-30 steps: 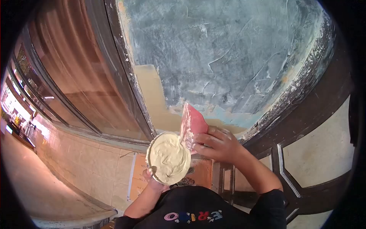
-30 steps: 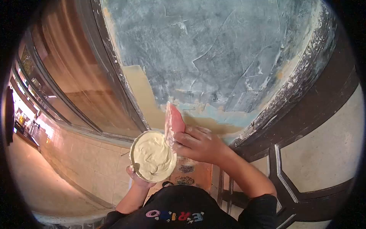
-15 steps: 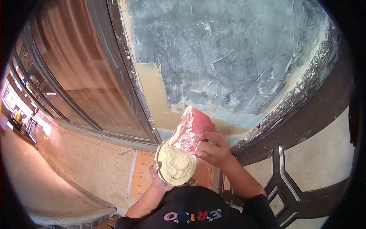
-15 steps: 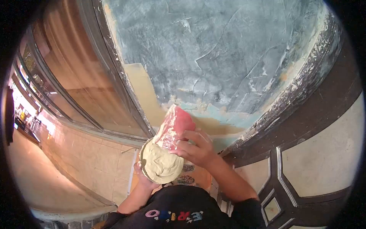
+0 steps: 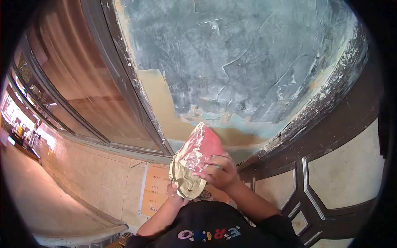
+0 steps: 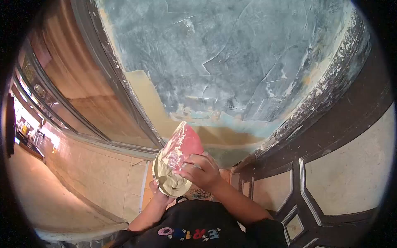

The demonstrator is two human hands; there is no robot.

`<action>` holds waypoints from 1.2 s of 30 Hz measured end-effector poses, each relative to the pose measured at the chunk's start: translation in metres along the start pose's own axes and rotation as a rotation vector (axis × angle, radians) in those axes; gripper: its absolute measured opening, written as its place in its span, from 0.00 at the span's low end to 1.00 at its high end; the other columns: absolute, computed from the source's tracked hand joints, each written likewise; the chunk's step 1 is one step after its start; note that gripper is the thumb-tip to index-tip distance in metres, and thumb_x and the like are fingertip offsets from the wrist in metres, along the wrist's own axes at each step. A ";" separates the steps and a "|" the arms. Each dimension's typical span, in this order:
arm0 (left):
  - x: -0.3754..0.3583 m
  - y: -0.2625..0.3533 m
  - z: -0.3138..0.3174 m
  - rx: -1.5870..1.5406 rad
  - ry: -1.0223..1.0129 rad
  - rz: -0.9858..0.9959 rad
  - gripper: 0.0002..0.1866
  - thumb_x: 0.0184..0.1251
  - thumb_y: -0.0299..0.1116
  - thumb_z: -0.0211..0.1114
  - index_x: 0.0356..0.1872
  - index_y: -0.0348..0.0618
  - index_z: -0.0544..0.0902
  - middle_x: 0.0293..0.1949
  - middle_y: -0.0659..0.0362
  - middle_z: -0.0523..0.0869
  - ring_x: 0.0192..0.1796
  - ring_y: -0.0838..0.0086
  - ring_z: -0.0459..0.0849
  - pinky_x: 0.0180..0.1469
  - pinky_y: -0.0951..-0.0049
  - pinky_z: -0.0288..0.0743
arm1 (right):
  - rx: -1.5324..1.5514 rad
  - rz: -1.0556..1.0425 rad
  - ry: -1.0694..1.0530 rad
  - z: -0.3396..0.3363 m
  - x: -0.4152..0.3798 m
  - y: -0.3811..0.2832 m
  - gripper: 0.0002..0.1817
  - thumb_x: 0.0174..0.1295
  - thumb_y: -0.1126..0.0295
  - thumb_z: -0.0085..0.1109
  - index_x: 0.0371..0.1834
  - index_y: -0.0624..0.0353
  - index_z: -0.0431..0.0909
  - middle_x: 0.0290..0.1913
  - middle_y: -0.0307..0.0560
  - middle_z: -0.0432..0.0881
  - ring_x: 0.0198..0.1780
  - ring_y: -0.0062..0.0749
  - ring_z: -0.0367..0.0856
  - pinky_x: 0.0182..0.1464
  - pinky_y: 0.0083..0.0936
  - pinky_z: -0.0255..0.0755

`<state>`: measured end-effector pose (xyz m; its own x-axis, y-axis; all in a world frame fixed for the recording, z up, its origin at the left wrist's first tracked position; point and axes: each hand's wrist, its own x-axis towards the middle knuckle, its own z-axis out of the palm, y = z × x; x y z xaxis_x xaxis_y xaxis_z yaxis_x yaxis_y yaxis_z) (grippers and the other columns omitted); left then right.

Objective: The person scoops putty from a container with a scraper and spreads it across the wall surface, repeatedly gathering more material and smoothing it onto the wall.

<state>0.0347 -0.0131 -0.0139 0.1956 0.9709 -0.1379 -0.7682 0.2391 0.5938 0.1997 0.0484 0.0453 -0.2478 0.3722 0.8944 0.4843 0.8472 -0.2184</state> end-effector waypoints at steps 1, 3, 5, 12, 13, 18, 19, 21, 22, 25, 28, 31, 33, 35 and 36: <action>0.001 -0.001 -0.001 0.014 0.000 -0.003 0.50 0.42 0.60 0.64 0.67 0.43 0.60 0.60 0.51 0.72 0.59 0.58 0.75 0.60 0.57 0.71 | -0.002 0.002 0.001 -0.001 -0.003 0.001 0.18 0.40 0.62 0.74 0.33 0.51 0.78 0.39 0.39 0.77 0.39 0.31 0.79 0.39 0.28 0.73; 0.003 -0.001 0.001 -0.033 -0.020 -0.028 0.49 0.42 0.58 0.64 0.67 0.43 0.61 0.59 0.51 0.73 0.59 0.59 0.75 0.61 0.58 0.70 | -0.018 -0.032 -0.061 -0.003 -0.008 0.003 0.20 0.38 0.63 0.77 0.34 0.49 0.76 0.43 0.40 0.73 0.38 0.32 0.78 0.37 0.27 0.73; 0.006 0.002 0.013 -0.039 -0.053 -0.028 0.51 0.45 0.58 0.67 0.67 0.37 0.58 0.60 0.51 0.72 0.60 0.62 0.74 0.63 0.62 0.68 | 0.008 -0.002 -0.043 -0.002 -0.013 0.004 0.19 0.39 0.64 0.76 0.33 0.49 0.76 0.42 0.41 0.73 0.38 0.32 0.78 0.37 0.28 0.74; 0.021 -0.007 0.010 -0.084 0.073 -0.090 0.44 0.50 0.62 0.57 0.66 0.44 0.63 0.61 0.52 0.72 0.61 0.57 0.73 0.63 0.56 0.67 | 0.307 0.420 0.121 -0.013 -0.019 0.014 0.14 0.49 0.68 0.72 0.34 0.55 0.76 0.38 0.43 0.76 0.37 0.27 0.79 0.38 0.22 0.75; 0.022 -0.009 0.007 -0.122 0.115 -0.106 0.43 0.51 0.62 0.57 0.66 0.45 0.63 0.61 0.52 0.72 0.61 0.57 0.73 0.63 0.54 0.67 | 0.302 0.423 0.128 -0.013 -0.025 0.020 0.14 0.49 0.68 0.72 0.34 0.55 0.76 0.38 0.43 0.76 0.37 0.27 0.79 0.38 0.22 0.75; 0.020 -0.004 0.005 -0.134 0.178 -0.117 0.41 0.53 0.63 0.52 0.65 0.49 0.64 0.64 0.53 0.69 0.64 0.56 0.69 0.64 0.52 0.65 | 0.784 1.343 0.071 -0.019 -0.100 0.082 0.10 0.67 0.63 0.55 0.34 0.58 0.74 0.27 0.37 0.75 0.27 0.16 0.72 0.25 0.19 0.68; 0.020 -0.003 0.004 -0.129 0.177 -0.130 0.41 0.53 0.63 0.52 0.65 0.49 0.64 0.64 0.53 0.69 0.64 0.56 0.69 0.64 0.52 0.65 | 0.780 1.351 0.084 -0.017 -0.118 0.091 0.10 0.67 0.63 0.55 0.34 0.58 0.74 0.27 0.37 0.75 0.27 0.16 0.72 0.25 0.19 0.68; 0.020 0.001 0.001 -0.153 0.189 -0.121 0.41 0.53 0.64 0.51 0.65 0.49 0.65 0.64 0.53 0.69 0.64 0.56 0.69 0.63 0.52 0.66 | 0.800 1.708 0.176 -0.010 -0.165 0.105 0.14 0.70 0.54 0.48 0.33 0.51 0.73 0.17 0.32 0.69 0.13 0.15 0.62 0.14 0.16 0.55; 0.019 0.001 -0.004 -0.166 0.188 -0.118 0.40 0.54 0.63 0.51 0.65 0.50 0.65 0.63 0.54 0.70 0.63 0.56 0.70 0.62 0.51 0.67 | 0.796 1.801 0.186 -0.007 -0.206 0.111 0.14 0.70 0.53 0.47 0.33 0.49 0.73 0.18 0.33 0.69 0.14 0.16 0.63 0.13 0.16 0.53; 0.018 0.004 -0.007 -0.133 0.171 -0.064 0.39 0.54 0.63 0.52 0.64 0.50 0.66 0.62 0.55 0.70 0.63 0.57 0.70 0.62 0.51 0.67 | 0.874 2.076 0.313 -0.007 -0.250 0.103 0.14 0.69 0.53 0.48 0.34 0.50 0.73 0.20 0.34 0.69 0.14 0.18 0.63 0.14 0.16 0.54; 0.015 0.007 -0.016 -0.204 0.189 -0.098 0.38 0.54 0.62 0.53 0.64 0.50 0.66 0.61 0.55 0.71 0.62 0.58 0.71 0.61 0.52 0.68 | 0.942 2.001 0.439 -0.006 -0.253 0.089 0.14 0.69 0.54 0.49 0.35 0.51 0.73 0.23 0.35 0.71 0.15 0.18 0.65 0.15 0.16 0.55; 0.015 0.011 -0.011 -0.202 0.199 -0.099 0.38 0.54 0.62 0.53 0.63 0.51 0.67 0.62 0.55 0.70 0.62 0.58 0.70 0.62 0.52 0.67 | 0.837 1.785 0.403 0.000 -0.241 0.100 0.13 0.67 0.57 0.53 0.34 0.55 0.72 0.25 0.36 0.73 0.18 0.19 0.68 0.17 0.16 0.60; 0.013 0.013 -0.011 -0.160 0.225 -0.098 0.38 0.55 0.63 0.52 0.63 0.51 0.67 0.62 0.56 0.70 0.62 0.58 0.70 0.62 0.52 0.67 | 0.620 1.643 0.388 0.003 -0.212 0.107 0.12 0.65 0.59 0.56 0.34 0.56 0.72 0.26 0.37 0.74 0.20 0.20 0.69 0.20 0.18 0.63; 0.013 0.012 -0.011 -0.146 0.237 -0.104 0.38 0.55 0.63 0.52 0.63 0.51 0.67 0.62 0.56 0.70 0.62 0.58 0.70 0.62 0.52 0.68 | 0.409 1.496 0.366 0.003 -0.196 0.123 0.12 0.64 0.60 0.58 0.34 0.58 0.72 0.27 0.38 0.74 0.23 0.20 0.71 0.23 0.20 0.66; 0.013 0.013 -0.011 -0.158 0.238 -0.111 0.38 0.55 0.63 0.52 0.63 0.51 0.67 0.62 0.56 0.70 0.62 0.58 0.70 0.61 0.52 0.68 | 0.149 1.330 0.322 0.006 -0.197 0.136 0.13 0.62 0.62 0.59 0.33 0.60 0.72 0.27 0.39 0.74 0.25 0.21 0.72 0.26 0.23 0.67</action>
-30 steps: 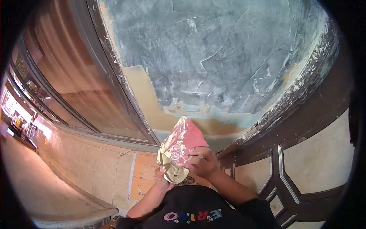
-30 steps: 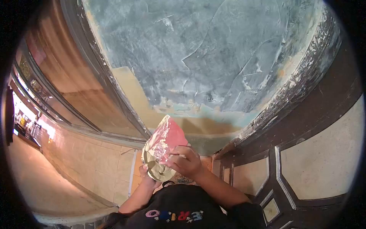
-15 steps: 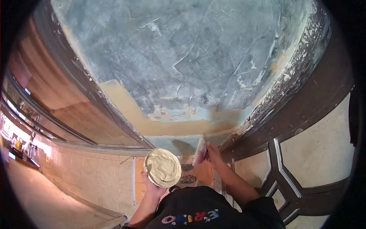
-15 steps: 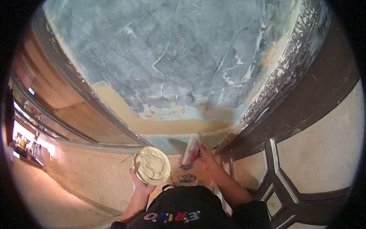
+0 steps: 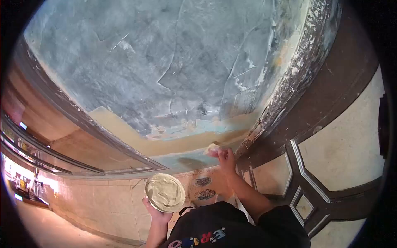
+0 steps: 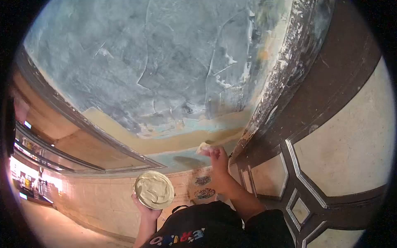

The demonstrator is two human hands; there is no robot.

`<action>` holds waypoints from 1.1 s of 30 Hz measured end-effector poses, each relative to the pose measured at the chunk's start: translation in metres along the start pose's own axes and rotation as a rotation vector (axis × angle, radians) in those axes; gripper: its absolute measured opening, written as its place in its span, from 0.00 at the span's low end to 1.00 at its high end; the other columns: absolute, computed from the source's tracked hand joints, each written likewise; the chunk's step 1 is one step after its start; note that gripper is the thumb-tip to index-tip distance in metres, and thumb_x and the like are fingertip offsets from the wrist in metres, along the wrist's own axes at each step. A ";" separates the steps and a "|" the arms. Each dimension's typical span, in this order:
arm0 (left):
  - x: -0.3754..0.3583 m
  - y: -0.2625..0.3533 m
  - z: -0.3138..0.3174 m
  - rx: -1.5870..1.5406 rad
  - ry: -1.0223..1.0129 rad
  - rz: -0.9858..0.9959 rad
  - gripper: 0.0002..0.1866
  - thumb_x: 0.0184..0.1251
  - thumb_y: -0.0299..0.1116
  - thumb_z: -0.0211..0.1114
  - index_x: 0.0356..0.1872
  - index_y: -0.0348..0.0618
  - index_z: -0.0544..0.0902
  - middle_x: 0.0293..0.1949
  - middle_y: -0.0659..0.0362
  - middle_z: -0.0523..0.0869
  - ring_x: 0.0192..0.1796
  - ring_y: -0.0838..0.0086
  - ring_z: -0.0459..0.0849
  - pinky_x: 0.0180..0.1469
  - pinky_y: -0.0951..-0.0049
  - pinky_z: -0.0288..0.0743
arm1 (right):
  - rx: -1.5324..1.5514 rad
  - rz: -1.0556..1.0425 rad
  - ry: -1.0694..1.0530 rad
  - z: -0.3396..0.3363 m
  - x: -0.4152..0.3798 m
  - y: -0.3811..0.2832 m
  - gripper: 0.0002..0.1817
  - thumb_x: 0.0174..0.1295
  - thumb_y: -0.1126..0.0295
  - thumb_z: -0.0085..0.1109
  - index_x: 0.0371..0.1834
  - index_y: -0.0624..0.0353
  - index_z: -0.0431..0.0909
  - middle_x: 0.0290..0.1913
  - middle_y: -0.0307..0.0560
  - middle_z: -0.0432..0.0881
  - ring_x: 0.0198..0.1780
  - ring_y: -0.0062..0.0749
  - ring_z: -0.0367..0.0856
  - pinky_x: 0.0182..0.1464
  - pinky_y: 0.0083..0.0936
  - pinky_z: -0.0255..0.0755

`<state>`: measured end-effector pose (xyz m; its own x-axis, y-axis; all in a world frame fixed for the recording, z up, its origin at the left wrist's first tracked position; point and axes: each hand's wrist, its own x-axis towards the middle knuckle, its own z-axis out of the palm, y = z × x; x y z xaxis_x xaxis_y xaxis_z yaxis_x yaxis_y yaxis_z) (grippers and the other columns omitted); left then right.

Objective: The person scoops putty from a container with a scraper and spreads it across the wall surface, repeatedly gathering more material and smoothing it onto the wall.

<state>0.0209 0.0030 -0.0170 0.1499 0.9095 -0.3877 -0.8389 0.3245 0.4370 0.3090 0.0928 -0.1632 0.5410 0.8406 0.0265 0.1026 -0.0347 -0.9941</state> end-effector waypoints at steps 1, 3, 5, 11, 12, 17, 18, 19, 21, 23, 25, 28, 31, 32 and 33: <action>0.000 0.001 0.000 -0.010 0.001 -0.008 0.38 0.55 0.63 0.52 0.63 0.51 0.67 0.62 0.56 0.70 0.62 0.58 0.70 0.61 0.51 0.68 | -0.191 -0.211 0.088 0.002 0.010 -0.002 0.13 0.61 0.63 0.61 0.33 0.61 0.72 0.27 0.40 0.74 0.27 0.22 0.73 0.29 0.25 0.69; 0.001 0.001 -0.003 -0.017 -0.002 -0.012 0.38 0.55 0.63 0.53 0.63 0.51 0.67 0.62 0.56 0.70 0.62 0.58 0.70 0.60 0.50 0.69 | -0.256 -0.259 0.105 0.001 0.023 -0.010 0.13 0.60 0.64 0.61 0.32 0.62 0.72 0.26 0.42 0.74 0.28 0.25 0.73 0.30 0.26 0.69; 0.000 0.000 0.000 -0.004 -0.008 -0.012 0.38 0.54 0.63 0.54 0.63 0.51 0.67 0.62 0.56 0.71 0.62 0.58 0.71 0.60 0.51 0.69 | -0.322 -0.309 0.120 -0.002 0.032 -0.021 0.12 0.59 0.64 0.61 0.31 0.63 0.72 0.26 0.43 0.74 0.28 0.27 0.74 0.32 0.28 0.69; 0.002 -0.002 -0.005 0.001 0.017 0.007 0.38 0.53 0.63 0.54 0.63 0.51 0.68 0.61 0.56 0.71 0.61 0.58 0.72 0.60 0.51 0.69 | -0.535 -0.297 0.255 -0.037 0.050 -0.020 0.13 0.57 0.62 0.62 0.33 0.62 0.74 0.30 0.51 0.78 0.32 0.41 0.78 0.34 0.34 0.71; 0.002 -0.002 -0.004 0.004 0.017 0.005 0.38 0.53 0.63 0.54 0.63 0.51 0.68 0.61 0.56 0.71 0.61 0.58 0.72 0.60 0.51 0.69 | -0.464 -0.244 0.309 -0.044 0.049 -0.015 0.15 0.59 0.60 0.60 0.36 0.62 0.74 0.32 0.54 0.79 0.35 0.47 0.79 0.37 0.36 0.72; 0.000 -0.005 -0.002 -0.006 0.010 -0.039 0.36 0.55 0.61 0.53 0.61 0.50 0.69 0.60 0.57 0.73 0.61 0.59 0.72 0.60 0.52 0.70 | -0.340 -0.059 0.404 -0.068 0.037 0.022 0.16 0.61 0.58 0.58 0.38 0.62 0.75 0.35 0.56 0.81 0.39 0.52 0.80 0.41 0.36 0.73; 0.001 -0.007 -0.002 -0.001 0.009 -0.042 0.36 0.55 0.61 0.53 0.61 0.50 0.69 0.60 0.57 0.73 0.61 0.59 0.72 0.60 0.52 0.70 | -0.327 -0.068 0.318 -0.065 0.030 0.018 0.15 0.60 0.60 0.59 0.38 0.61 0.75 0.35 0.55 0.81 0.38 0.49 0.80 0.40 0.35 0.73; 0.002 -0.009 -0.001 -0.004 -0.007 -0.043 0.36 0.54 0.61 0.53 0.61 0.50 0.69 0.60 0.57 0.73 0.61 0.59 0.73 0.60 0.53 0.70 | -0.315 -0.077 0.231 -0.060 0.024 0.014 0.13 0.60 0.61 0.59 0.39 0.60 0.75 0.35 0.53 0.81 0.37 0.46 0.80 0.39 0.35 0.73; 0.002 -0.011 -0.001 -0.003 -0.023 -0.049 0.36 0.54 0.61 0.53 0.61 0.50 0.70 0.60 0.57 0.73 0.61 0.60 0.73 0.60 0.53 0.70 | -0.362 -0.172 0.163 -0.041 0.020 0.004 0.13 0.60 0.62 0.58 0.39 0.60 0.75 0.34 0.53 0.80 0.36 0.46 0.80 0.39 0.35 0.73; 0.003 -0.014 0.000 0.000 0.034 -0.065 0.37 0.53 0.62 0.54 0.61 0.50 0.69 0.60 0.57 0.73 0.61 0.59 0.73 0.60 0.53 0.70 | -0.409 -0.267 0.096 -0.024 0.020 -0.007 0.12 0.61 0.63 0.58 0.39 0.60 0.75 0.33 0.53 0.80 0.35 0.46 0.79 0.39 0.35 0.73; 0.004 -0.017 -0.001 0.010 -0.022 -0.066 0.37 0.53 0.62 0.54 0.61 0.50 0.69 0.61 0.57 0.72 0.61 0.59 0.72 0.60 0.52 0.69 | -0.424 -0.372 0.073 -0.013 0.027 -0.028 0.12 0.61 0.63 0.57 0.40 0.59 0.75 0.33 0.54 0.79 0.35 0.48 0.79 0.39 0.35 0.72; 0.003 -0.019 0.004 0.017 -0.041 -0.078 0.37 0.55 0.63 0.50 0.62 0.50 0.68 0.62 0.56 0.71 0.63 0.59 0.70 0.62 0.52 0.67 | -0.413 -0.320 0.166 -0.033 0.045 -0.030 0.12 0.60 0.64 0.58 0.39 0.62 0.74 0.34 0.54 0.79 0.37 0.49 0.78 0.40 0.36 0.72; -0.001 -0.022 0.013 0.015 -0.042 -0.054 0.37 0.56 0.63 0.49 0.62 0.50 0.68 0.62 0.56 0.71 0.63 0.59 0.70 0.62 0.51 0.66 | -0.420 -0.312 0.358 -0.070 0.055 0.014 0.13 0.61 0.64 0.57 0.40 0.63 0.73 0.33 0.53 0.79 0.33 0.46 0.79 0.36 0.34 0.73; -0.004 -0.022 0.013 0.002 -0.020 -0.052 0.36 0.57 0.62 0.48 0.62 0.50 0.68 0.61 0.56 0.72 0.63 0.59 0.71 0.63 0.52 0.66 | -0.426 -0.281 0.465 -0.078 0.052 0.032 0.13 0.62 0.63 0.56 0.40 0.62 0.73 0.32 0.51 0.79 0.29 0.42 0.79 0.32 0.33 0.73; -0.004 -0.023 0.011 0.001 -0.017 -0.053 0.36 0.57 0.62 0.48 0.62 0.50 0.68 0.61 0.56 0.72 0.63 0.59 0.71 0.63 0.52 0.66 | -0.428 -0.279 0.463 -0.081 0.048 0.045 0.13 0.62 0.63 0.56 0.40 0.62 0.73 0.32 0.51 0.79 0.29 0.42 0.79 0.32 0.33 0.73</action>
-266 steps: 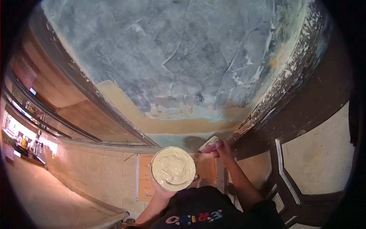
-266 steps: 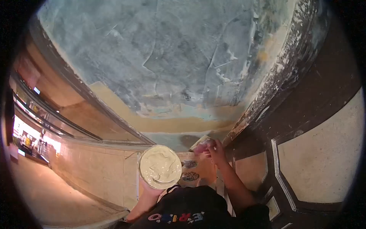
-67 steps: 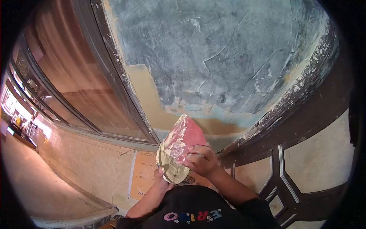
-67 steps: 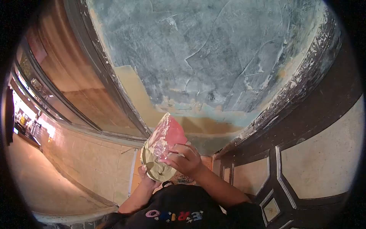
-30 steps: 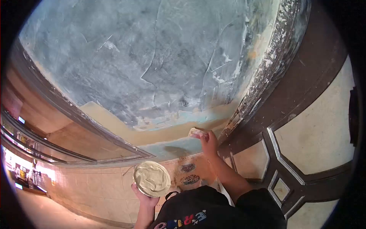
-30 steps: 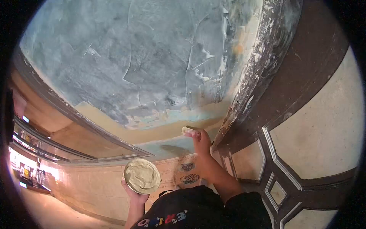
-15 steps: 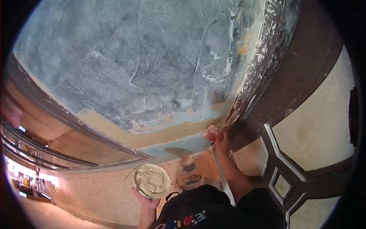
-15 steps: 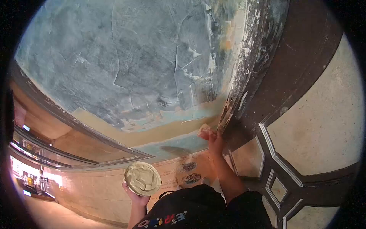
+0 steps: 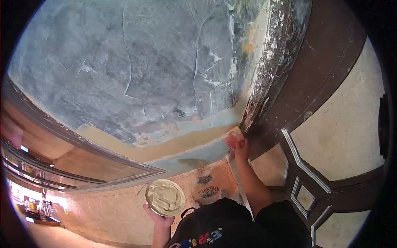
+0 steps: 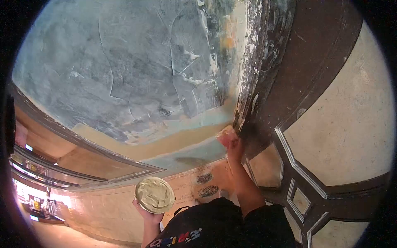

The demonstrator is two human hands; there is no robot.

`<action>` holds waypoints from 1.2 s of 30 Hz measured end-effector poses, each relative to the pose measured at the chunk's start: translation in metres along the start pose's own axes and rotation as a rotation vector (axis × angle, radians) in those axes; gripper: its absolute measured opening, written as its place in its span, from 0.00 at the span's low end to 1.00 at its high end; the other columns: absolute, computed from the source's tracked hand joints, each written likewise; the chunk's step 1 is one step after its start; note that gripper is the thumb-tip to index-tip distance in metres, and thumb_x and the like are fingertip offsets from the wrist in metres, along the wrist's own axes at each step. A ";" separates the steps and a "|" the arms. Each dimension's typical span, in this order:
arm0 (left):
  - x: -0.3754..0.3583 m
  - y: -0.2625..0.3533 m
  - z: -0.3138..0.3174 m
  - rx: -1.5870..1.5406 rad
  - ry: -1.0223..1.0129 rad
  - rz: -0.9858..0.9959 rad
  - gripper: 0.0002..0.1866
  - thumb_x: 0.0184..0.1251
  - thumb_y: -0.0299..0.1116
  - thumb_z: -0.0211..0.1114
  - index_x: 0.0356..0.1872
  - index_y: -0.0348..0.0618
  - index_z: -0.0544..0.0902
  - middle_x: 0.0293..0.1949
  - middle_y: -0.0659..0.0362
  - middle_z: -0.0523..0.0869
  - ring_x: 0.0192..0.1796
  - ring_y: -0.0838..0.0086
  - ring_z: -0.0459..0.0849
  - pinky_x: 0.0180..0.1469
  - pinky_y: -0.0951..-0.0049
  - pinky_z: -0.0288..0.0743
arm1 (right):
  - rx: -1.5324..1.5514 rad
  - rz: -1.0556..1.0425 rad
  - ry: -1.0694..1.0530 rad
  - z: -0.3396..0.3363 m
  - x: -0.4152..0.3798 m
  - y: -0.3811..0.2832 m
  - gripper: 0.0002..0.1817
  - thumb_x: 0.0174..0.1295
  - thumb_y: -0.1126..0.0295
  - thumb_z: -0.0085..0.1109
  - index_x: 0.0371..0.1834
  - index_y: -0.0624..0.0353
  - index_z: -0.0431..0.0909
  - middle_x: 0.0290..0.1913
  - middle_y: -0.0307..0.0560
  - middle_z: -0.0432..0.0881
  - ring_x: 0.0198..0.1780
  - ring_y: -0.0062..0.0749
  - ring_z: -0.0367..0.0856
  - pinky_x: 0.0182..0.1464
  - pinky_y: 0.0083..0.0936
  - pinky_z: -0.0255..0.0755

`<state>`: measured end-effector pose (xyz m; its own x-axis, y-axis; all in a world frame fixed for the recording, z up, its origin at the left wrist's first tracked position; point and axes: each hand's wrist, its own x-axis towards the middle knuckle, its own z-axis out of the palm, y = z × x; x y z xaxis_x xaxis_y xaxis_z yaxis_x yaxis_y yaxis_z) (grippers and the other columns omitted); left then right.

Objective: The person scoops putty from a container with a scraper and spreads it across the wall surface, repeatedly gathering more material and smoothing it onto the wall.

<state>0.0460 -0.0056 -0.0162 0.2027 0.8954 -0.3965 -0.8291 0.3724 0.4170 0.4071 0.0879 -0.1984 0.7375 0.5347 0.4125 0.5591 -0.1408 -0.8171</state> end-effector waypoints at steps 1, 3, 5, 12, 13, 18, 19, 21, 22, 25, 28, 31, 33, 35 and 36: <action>0.000 -0.002 -0.001 -0.004 0.014 0.004 0.36 0.57 0.62 0.48 0.62 0.50 0.69 0.61 0.56 0.72 0.62 0.59 0.71 0.62 0.52 0.66 | 0.253 0.400 -0.068 0.000 -0.006 0.009 0.13 0.64 0.61 0.55 0.41 0.61 0.72 0.30 0.48 0.78 0.25 0.36 0.78 0.27 0.28 0.73; 0.000 -0.003 -0.002 -0.007 0.053 -0.004 0.37 0.56 0.62 0.49 0.62 0.50 0.68 0.61 0.56 0.72 0.62 0.59 0.71 0.61 0.52 0.68 | 0.506 0.805 -0.134 -0.002 -0.020 0.017 0.14 0.65 0.60 0.54 0.42 0.59 0.72 0.29 0.45 0.78 0.21 0.30 0.78 0.22 0.24 0.72; 0.002 -0.006 -0.001 -0.011 0.056 -0.008 0.37 0.55 0.62 0.49 0.62 0.50 0.69 0.61 0.56 0.72 0.62 0.59 0.72 0.60 0.52 0.69 | 0.703 0.809 -0.336 0.007 -0.032 0.012 0.14 0.67 0.57 0.52 0.44 0.56 0.71 0.27 0.40 0.75 0.18 0.22 0.75 0.18 0.17 0.69; 0.001 -0.016 0.015 0.017 0.076 -0.017 0.36 0.55 0.62 0.50 0.60 0.50 0.70 0.61 0.57 0.72 0.62 0.58 0.71 0.61 0.52 0.68 | 0.877 0.776 -0.365 0.033 0.006 -0.047 0.19 0.67 0.51 0.50 0.48 0.55 0.70 0.26 0.40 0.75 0.21 0.26 0.78 0.22 0.22 0.75; 0.002 -0.018 0.014 -0.014 0.070 -0.008 0.37 0.55 0.63 0.49 0.61 0.50 0.69 0.61 0.56 0.72 0.62 0.58 0.71 0.61 0.51 0.68 | 0.853 0.804 -0.370 0.038 0.008 -0.040 0.19 0.67 0.50 0.49 0.48 0.54 0.70 0.26 0.41 0.75 0.21 0.28 0.78 0.22 0.23 0.76; -0.003 -0.023 0.016 0.027 0.089 0.030 0.37 0.55 0.64 0.48 0.62 0.52 0.68 0.62 0.57 0.71 0.62 0.59 0.71 0.60 0.51 0.68 | 0.763 1.093 -0.407 0.044 -0.040 0.034 0.20 0.67 0.48 0.48 0.49 0.52 0.69 0.28 0.42 0.74 0.22 0.32 0.79 0.20 0.26 0.73; -0.004 -0.024 0.016 0.028 0.073 0.033 0.37 0.56 0.64 0.48 0.63 0.52 0.68 0.62 0.57 0.71 0.62 0.59 0.71 0.60 0.51 0.68 | 0.763 1.092 -0.409 0.043 -0.044 0.035 0.20 0.67 0.48 0.48 0.49 0.52 0.69 0.28 0.42 0.74 0.22 0.32 0.79 0.20 0.26 0.73; -0.007 -0.026 0.021 0.039 0.086 0.034 0.37 0.57 0.65 0.47 0.63 0.54 0.68 0.62 0.57 0.70 0.62 0.59 0.71 0.60 0.51 0.69 | 0.859 1.073 -0.422 0.036 -0.050 0.031 0.19 0.67 0.50 0.49 0.51 0.52 0.69 0.29 0.42 0.75 0.23 0.31 0.79 0.22 0.25 0.74; -0.006 -0.026 0.021 0.040 0.086 0.035 0.37 0.57 0.65 0.47 0.63 0.54 0.68 0.62 0.57 0.70 0.62 0.59 0.71 0.60 0.51 0.69 | 0.860 1.074 -0.422 0.032 -0.043 0.018 0.19 0.67 0.50 0.49 0.51 0.52 0.69 0.29 0.42 0.75 0.23 0.31 0.79 0.22 0.25 0.74; -0.001 -0.030 0.017 0.016 0.086 0.034 0.37 0.57 0.65 0.47 0.63 0.53 0.68 0.62 0.57 0.70 0.62 0.59 0.71 0.60 0.52 0.69 | 0.942 0.865 -0.476 0.019 -0.003 -0.026 0.19 0.69 0.52 0.48 0.54 0.52 0.67 0.31 0.42 0.75 0.26 0.30 0.80 0.29 0.23 0.77; 0.003 -0.033 0.019 -0.012 0.049 0.025 0.38 0.57 0.66 0.47 0.63 0.52 0.68 0.62 0.56 0.71 0.62 0.59 0.71 0.60 0.52 0.69 | 0.886 0.877 -0.468 0.025 0.026 -0.030 0.20 0.69 0.51 0.47 0.56 0.52 0.66 0.33 0.43 0.75 0.26 0.31 0.80 0.29 0.24 0.78; 0.005 -0.036 0.026 0.006 0.036 0.022 0.38 0.57 0.65 0.48 0.62 0.51 0.68 0.62 0.56 0.71 0.62 0.59 0.71 0.61 0.52 0.69 | 0.792 0.952 -0.510 0.024 0.018 -0.003 0.21 0.68 0.48 0.46 0.56 0.48 0.65 0.35 0.43 0.74 0.27 0.32 0.81 0.28 0.25 0.78; 0.005 -0.038 0.027 0.010 0.041 0.021 0.38 0.56 0.65 0.49 0.62 0.50 0.69 0.62 0.56 0.71 0.62 0.59 0.71 0.61 0.52 0.68 | 0.698 1.141 -0.537 0.028 -0.001 0.023 0.24 0.67 0.46 0.46 0.59 0.46 0.63 0.33 0.42 0.73 0.28 0.35 0.82 0.28 0.29 0.79; 0.007 -0.041 0.029 0.028 0.025 0.032 0.37 0.55 0.64 0.50 0.62 0.50 0.69 0.61 0.56 0.72 0.61 0.59 0.72 0.60 0.52 0.68 | 0.737 1.105 -0.529 0.023 -0.008 0.022 0.23 0.67 0.46 0.46 0.58 0.46 0.63 0.33 0.42 0.73 0.28 0.35 0.82 0.29 0.29 0.79; 0.008 -0.041 0.029 0.028 0.024 0.033 0.37 0.55 0.64 0.50 0.62 0.50 0.69 0.61 0.56 0.72 0.61 0.59 0.72 0.60 0.52 0.68 | 0.775 1.073 -0.522 0.020 -0.009 0.018 0.23 0.67 0.46 0.46 0.58 0.46 0.64 0.33 0.43 0.73 0.28 0.35 0.82 0.30 0.30 0.79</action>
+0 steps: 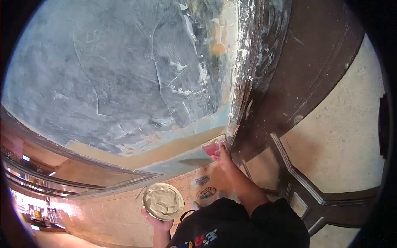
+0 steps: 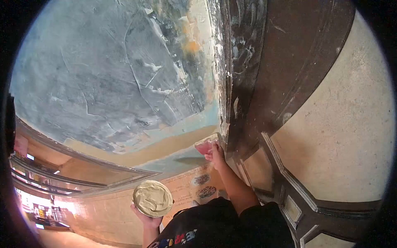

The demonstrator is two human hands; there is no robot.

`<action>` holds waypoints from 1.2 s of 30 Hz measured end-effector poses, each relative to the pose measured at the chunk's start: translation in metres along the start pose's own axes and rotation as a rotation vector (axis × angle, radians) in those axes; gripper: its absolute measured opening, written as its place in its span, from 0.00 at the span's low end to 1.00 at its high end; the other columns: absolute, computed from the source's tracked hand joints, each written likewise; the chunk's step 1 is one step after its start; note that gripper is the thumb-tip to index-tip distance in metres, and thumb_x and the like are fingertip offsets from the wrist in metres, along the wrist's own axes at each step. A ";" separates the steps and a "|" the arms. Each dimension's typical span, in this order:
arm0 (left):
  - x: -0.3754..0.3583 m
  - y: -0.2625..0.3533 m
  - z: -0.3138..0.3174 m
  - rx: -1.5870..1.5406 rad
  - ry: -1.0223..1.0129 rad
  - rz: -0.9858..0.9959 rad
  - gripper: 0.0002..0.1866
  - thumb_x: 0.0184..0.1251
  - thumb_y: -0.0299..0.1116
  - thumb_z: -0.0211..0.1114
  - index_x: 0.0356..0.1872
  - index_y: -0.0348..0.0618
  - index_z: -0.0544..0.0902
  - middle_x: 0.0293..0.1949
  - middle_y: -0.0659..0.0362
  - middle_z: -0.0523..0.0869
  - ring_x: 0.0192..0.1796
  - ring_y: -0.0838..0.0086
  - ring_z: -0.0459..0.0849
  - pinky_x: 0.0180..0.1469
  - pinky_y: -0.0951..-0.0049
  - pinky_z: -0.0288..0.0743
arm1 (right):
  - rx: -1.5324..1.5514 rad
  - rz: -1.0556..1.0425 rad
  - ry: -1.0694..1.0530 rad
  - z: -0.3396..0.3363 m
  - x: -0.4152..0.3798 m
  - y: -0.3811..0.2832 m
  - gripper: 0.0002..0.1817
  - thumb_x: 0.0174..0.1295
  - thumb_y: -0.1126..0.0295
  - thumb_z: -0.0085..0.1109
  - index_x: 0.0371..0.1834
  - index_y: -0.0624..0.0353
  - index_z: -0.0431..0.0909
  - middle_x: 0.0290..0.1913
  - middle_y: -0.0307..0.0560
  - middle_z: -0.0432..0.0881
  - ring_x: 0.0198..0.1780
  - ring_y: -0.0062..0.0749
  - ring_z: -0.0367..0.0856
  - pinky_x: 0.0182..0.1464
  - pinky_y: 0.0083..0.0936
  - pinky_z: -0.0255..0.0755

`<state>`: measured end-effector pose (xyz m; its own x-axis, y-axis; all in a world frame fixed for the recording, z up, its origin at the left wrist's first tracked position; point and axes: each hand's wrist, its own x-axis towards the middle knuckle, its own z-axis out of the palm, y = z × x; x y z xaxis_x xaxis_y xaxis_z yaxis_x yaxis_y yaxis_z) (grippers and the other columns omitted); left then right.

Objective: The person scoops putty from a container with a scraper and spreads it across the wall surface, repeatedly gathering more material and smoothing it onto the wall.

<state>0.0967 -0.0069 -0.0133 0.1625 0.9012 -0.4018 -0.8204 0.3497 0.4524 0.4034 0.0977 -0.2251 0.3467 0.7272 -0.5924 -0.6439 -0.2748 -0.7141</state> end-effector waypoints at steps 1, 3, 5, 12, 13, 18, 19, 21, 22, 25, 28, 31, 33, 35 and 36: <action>0.000 -0.001 -0.002 -0.002 0.020 -0.007 0.37 0.55 0.64 0.50 0.62 0.50 0.69 0.61 0.56 0.72 0.61 0.59 0.72 0.61 0.52 0.68 | 0.043 -0.034 0.000 0.008 -0.006 -0.011 0.22 0.67 0.45 0.46 0.54 0.49 0.65 0.32 0.42 0.73 0.29 0.35 0.82 0.31 0.30 0.79; 0.000 -0.003 -0.004 -0.006 0.043 -0.016 0.37 0.55 0.64 0.50 0.62 0.50 0.69 0.61 0.56 0.72 0.61 0.59 0.72 0.61 0.51 0.68 | 0.082 -0.052 -0.017 0.024 -0.010 -0.040 0.23 0.67 0.44 0.45 0.53 0.49 0.66 0.33 0.43 0.73 0.29 0.35 0.82 0.30 0.30 0.79; 0.001 -0.005 -0.003 -0.003 0.026 -0.032 0.38 0.55 0.65 0.50 0.62 0.50 0.69 0.62 0.56 0.71 0.62 0.58 0.71 0.61 0.51 0.67 | 0.093 -0.078 -0.058 0.031 -0.012 -0.057 0.26 0.66 0.42 0.44 0.52 0.51 0.68 0.34 0.43 0.73 0.29 0.35 0.81 0.30 0.30 0.78; 0.001 -0.014 0.001 -0.006 0.017 -0.011 0.38 0.57 0.65 0.48 0.64 0.51 0.67 0.63 0.56 0.69 0.64 0.58 0.69 0.63 0.50 0.65 | 0.063 0.134 0.011 -0.003 -0.005 0.000 0.27 0.64 0.40 0.46 0.54 0.49 0.66 0.34 0.43 0.72 0.29 0.36 0.80 0.31 0.31 0.79; 0.000 -0.015 0.002 -0.008 0.001 -0.009 0.38 0.57 0.65 0.48 0.64 0.51 0.67 0.64 0.56 0.69 0.64 0.58 0.68 0.63 0.50 0.65 | 0.091 0.089 -0.019 -0.003 -0.012 0.004 0.25 0.65 0.43 0.47 0.54 0.50 0.64 0.34 0.43 0.72 0.29 0.36 0.81 0.32 0.31 0.80; -0.002 -0.016 0.000 -0.020 -0.031 -0.014 0.38 0.58 0.65 0.48 0.64 0.51 0.67 0.64 0.56 0.68 0.65 0.58 0.67 0.64 0.49 0.64 | 0.106 -0.108 -0.099 0.026 -0.023 -0.045 0.23 0.68 0.48 0.47 0.56 0.54 0.66 0.36 0.43 0.75 0.30 0.33 0.82 0.31 0.27 0.79; -0.003 -0.016 0.000 -0.022 -0.021 -0.011 0.38 0.58 0.65 0.48 0.64 0.51 0.67 0.64 0.56 0.68 0.65 0.58 0.67 0.64 0.49 0.64 | 0.057 -0.152 -0.083 0.029 -0.012 -0.052 0.23 0.68 0.49 0.47 0.56 0.54 0.66 0.36 0.44 0.75 0.28 0.33 0.82 0.30 0.27 0.79; -0.006 -0.017 -0.001 -0.025 -0.005 -0.011 0.38 0.57 0.66 0.48 0.64 0.51 0.67 0.64 0.56 0.68 0.65 0.58 0.67 0.64 0.49 0.64 | -0.003 -0.224 -0.044 0.027 0.004 -0.051 0.23 0.67 0.48 0.49 0.53 0.56 0.67 0.34 0.43 0.75 0.23 0.32 0.80 0.27 0.25 0.78; -0.005 -0.017 -0.001 -0.042 -0.007 -0.012 0.39 0.57 0.66 0.49 0.64 0.51 0.67 0.64 0.56 0.68 0.65 0.57 0.67 0.64 0.49 0.64 | -0.002 -0.228 -0.044 0.023 0.008 -0.044 0.23 0.67 0.48 0.49 0.53 0.56 0.67 0.34 0.43 0.75 0.23 0.32 0.80 0.27 0.25 0.78; -0.006 -0.019 -0.005 -0.060 -0.012 -0.014 0.40 0.55 0.67 0.50 0.64 0.51 0.67 0.65 0.56 0.68 0.65 0.57 0.68 0.64 0.49 0.64 | 0.024 0.175 0.014 -0.024 0.028 0.030 0.20 0.65 0.47 0.51 0.46 0.51 0.68 0.35 0.42 0.75 0.25 0.32 0.79 0.28 0.27 0.79; -0.006 -0.018 -0.011 -0.058 -0.013 0.005 0.40 0.55 0.66 0.52 0.64 0.51 0.67 0.65 0.55 0.68 0.65 0.57 0.68 0.64 0.49 0.64 | 0.007 0.143 0.018 -0.029 -0.016 0.061 0.19 0.65 0.48 0.52 0.46 0.50 0.68 0.37 0.43 0.75 0.31 0.35 0.81 0.31 0.30 0.80; -0.010 -0.016 -0.013 -0.095 -0.038 -0.004 0.39 0.56 0.65 0.51 0.64 0.51 0.66 0.65 0.55 0.67 0.65 0.58 0.67 0.64 0.49 0.64 | 0.032 0.181 -0.062 -0.031 -0.039 0.067 0.18 0.66 0.50 0.52 0.48 0.50 0.67 0.40 0.44 0.74 0.37 0.38 0.82 0.37 0.33 0.80; -0.009 -0.012 -0.016 -0.100 -0.037 -0.018 0.39 0.57 0.66 0.48 0.65 0.52 0.66 0.65 0.56 0.67 0.66 0.58 0.66 0.65 0.49 0.63 | 0.061 0.182 -0.143 -0.022 -0.045 0.057 0.17 0.67 0.53 0.52 0.50 0.50 0.65 0.42 0.44 0.73 0.41 0.42 0.82 0.44 0.35 0.79; -0.007 -0.007 -0.017 -0.104 -0.040 -0.014 0.38 0.58 0.66 0.47 0.65 0.52 0.66 0.65 0.56 0.67 0.66 0.58 0.66 0.65 0.49 0.62 | 0.106 0.132 -0.217 -0.002 -0.041 0.043 0.21 0.66 0.53 0.54 0.55 0.51 0.62 0.46 0.46 0.72 0.44 0.44 0.82 0.46 0.37 0.79; -0.006 -0.003 -0.016 -0.108 -0.053 -0.031 0.39 0.57 0.66 0.47 0.65 0.52 0.66 0.65 0.56 0.67 0.66 0.58 0.66 0.65 0.49 0.62 | 0.155 0.085 -0.283 0.011 -0.037 0.034 0.26 0.65 0.54 0.55 0.61 0.52 0.59 0.49 0.48 0.71 0.47 0.46 0.81 0.47 0.38 0.79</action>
<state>0.0898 -0.0171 -0.0253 0.2150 0.9035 -0.3707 -0.8685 0.3504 0.3504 0.3609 0.0687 -0.2238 0.0982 0.8576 -0.5048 -0.7659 -0.2587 -0.5886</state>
